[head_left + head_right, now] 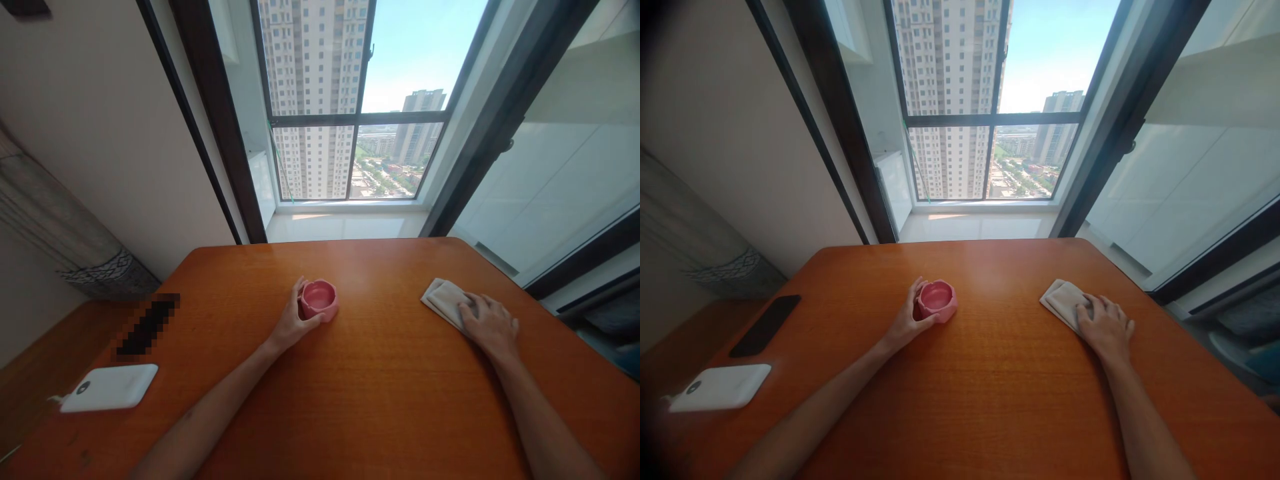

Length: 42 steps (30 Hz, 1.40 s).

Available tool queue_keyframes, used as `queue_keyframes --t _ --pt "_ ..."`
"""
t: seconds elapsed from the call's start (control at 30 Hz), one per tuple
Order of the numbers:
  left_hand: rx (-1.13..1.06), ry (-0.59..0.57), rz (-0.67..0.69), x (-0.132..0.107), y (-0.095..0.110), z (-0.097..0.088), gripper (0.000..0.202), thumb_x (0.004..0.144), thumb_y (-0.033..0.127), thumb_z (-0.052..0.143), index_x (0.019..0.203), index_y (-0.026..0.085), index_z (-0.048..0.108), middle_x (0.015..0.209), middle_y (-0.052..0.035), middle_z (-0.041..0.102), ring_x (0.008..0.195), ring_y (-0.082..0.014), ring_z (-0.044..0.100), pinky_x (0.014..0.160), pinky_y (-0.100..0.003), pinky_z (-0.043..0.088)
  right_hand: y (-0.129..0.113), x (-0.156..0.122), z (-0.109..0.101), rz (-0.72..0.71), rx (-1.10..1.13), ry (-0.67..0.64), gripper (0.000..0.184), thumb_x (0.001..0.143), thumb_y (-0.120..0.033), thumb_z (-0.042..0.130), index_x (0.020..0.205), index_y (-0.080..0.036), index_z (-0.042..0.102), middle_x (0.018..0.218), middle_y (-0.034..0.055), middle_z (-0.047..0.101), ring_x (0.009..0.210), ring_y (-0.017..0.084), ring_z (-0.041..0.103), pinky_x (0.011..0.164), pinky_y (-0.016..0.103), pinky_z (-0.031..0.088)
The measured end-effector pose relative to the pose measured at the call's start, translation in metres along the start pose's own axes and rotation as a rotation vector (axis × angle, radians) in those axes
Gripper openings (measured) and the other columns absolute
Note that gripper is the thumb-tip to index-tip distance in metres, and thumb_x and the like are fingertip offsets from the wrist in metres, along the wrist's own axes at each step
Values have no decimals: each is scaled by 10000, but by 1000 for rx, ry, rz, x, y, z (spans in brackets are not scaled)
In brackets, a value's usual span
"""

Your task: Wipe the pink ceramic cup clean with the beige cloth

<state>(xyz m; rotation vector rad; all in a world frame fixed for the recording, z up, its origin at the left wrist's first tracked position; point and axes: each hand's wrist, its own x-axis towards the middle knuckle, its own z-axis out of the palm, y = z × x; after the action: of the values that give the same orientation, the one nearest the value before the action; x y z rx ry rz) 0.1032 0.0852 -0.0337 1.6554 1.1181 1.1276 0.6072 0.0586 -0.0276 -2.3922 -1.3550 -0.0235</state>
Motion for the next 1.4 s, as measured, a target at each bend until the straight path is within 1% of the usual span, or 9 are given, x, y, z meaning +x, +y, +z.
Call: queue_keyframes --t 0.1,0.2,0.4,0.57,0.7,0.87,1.03,1.17,1.4 --pt "-34 53 -5 3 -4 2 891 956 450 787 1705 288 332 1797 -158 403 1689 -354 416 1382 -542 400 -16 -17 -2 -53 -49 -58 673 1091 -584 305 1562 -238 639 1802 189 409 1720 492 250 1301 810 276" --pt "-58 169 -28 3 -8 2 674 1011 438 672 1621 270 440 1755 -153 464 1675 -342 432 1347 -541 432 -48 -71 0 -271 -74 -81 633 1122 -545 332 1567 -223 646 1830 190 370 1740 515 183 1290 866 252" --pt "-126 221 -48 -10 -13 -5 515 1019 399 600 1506 239 547 1652 -148 568 1611 -331 500 1299 -546 469 -151 -228 -1 -899 36 -96 538 1123 -399 509 1657 -340 536 1874 79 332 1762 400 209 1332 796 307" --pt "-150 223 -46 -18 -16 -3 445 1047 373 567 1473 243 566 1601 -131 608 1561 -300 549 1295 -528 476 -214 -275 -7 -1013 61 -45 525 1049 -294 597 1572 -247 610 1869 134 328 1737 445 247 1314 838 303" --pt "-109 230 -47 -18 -16 -2 434 1074 368 531 1489 242 555 1611 -125 614 1556 -277 569 1296 -500 492 -220 -256 -14 -966 165 -23 458 1047 -310 624 1500 -257 661 1832 127 406 1712 437 314 1311 791 364" --pt "223 127 28 -3 -15 -34 420 1084 344 453 1442 198 618 1494 -150 714 1401 -275 709 1235 -495 571 -213 -166 -5 -819 358 -50 413 1131 -302 439 1438 -224 704 1571 135 694 1447 261 660 1245 460 551" --pt "776 25 51 7 -22 -72 560 1067 336 509 1593 159 584 1767 -160 498 1710 -367 387 1443 -618 269 -216 -87 40 -654 -103 -194 658 1141 -402 339 1735 -135 435 1828 176 411 1716 412 350 1371 751 258" --pt "987 -51 20 3 -30 -76 592 1124 388 435 1655 148 534 1795 -157 458 1713 -354 390 1436 -613 295 -211 -80 59 -654 -198 -263 698 1155 -456 267 1784 -160 338 1882 135 284 1757 387 264 1392 739 184" --pt "1001 -58 24 2 -26 -76 596 1124 397 427 1651 145 542 1790 -153 466 1710 -336 400 1436 -604 301 -206 -83 60 -664 -137 -237 676 1161 -470 302 1763 -174 391 1866 135 332 1743 383 304 1388 743 208"
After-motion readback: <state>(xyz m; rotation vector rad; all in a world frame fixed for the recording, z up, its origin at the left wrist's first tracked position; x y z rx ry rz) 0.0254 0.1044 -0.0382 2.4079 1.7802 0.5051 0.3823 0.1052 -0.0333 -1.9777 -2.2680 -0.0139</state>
